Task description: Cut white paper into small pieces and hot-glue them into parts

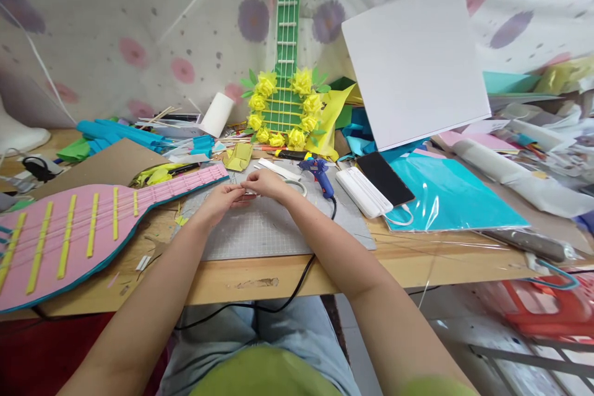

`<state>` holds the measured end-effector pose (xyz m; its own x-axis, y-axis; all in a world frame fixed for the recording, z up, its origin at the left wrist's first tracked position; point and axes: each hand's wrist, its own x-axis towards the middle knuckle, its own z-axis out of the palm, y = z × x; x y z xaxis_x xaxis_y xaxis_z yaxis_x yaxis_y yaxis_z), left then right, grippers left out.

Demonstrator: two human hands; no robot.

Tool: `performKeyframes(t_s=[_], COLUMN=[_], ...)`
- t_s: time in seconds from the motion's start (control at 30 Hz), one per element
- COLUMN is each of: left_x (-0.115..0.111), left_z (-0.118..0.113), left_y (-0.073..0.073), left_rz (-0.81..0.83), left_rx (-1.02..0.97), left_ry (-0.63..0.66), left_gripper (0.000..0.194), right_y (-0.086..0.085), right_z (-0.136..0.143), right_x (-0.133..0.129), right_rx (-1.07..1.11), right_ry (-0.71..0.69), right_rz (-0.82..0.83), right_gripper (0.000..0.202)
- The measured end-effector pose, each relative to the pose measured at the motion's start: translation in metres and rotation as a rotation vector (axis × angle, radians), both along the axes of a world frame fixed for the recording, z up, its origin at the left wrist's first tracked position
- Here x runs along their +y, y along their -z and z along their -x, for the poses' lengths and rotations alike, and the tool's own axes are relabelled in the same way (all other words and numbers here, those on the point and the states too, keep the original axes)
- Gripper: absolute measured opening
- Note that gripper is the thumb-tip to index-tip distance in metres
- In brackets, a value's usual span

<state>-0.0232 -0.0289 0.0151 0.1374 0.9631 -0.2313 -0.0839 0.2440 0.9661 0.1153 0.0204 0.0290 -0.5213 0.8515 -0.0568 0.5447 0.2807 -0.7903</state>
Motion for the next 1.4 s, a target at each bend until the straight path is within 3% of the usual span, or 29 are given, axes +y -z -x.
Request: performKeyframes(t_s=[0.47,0.6,0.8,0.97,1.17,1.4], left_x=[0.001,0.003,0.001,-0.002,-0.003,-0.003], left_z=[-0.007,-0.007,-0.003,0.000,0.008,0.008], left_y=[-0.001,0.001,-0.001,-0.006,-0.005,-0.007], left_rz=[0.030,0.018,0.038,0.084,0.195,0.231], left_rx=[0.055,0.060,-0.049,-0.207,-0.409,-0.479], left_ry=[-0.118,-0.168,-0.249,-0.144,-0.002,-0.102], left_gripper=[0.018,0.018,0.011,0.016,0.029,0.017], right_y=[-0.023,-0.027,-0.015,-0.001,0.006,0.004], right_z=[0.010,0.008,-0.006,-0.015,-0.015,-0.017], right_x=[0.005,0.005,0.005,0.002,-0.001,-0.005], right_rx=[-0.247,-0.282,0.093,0.386,0.481,0.505], right_ry=[-0.125,-0.091,0.059,0.060,0.018,0.060], right_rz=[-0.024,-0.019,0.049,0.128,0.170,0.174], right_gripper=[0.031,0.033,0.023,0.023,0.027,0.027])
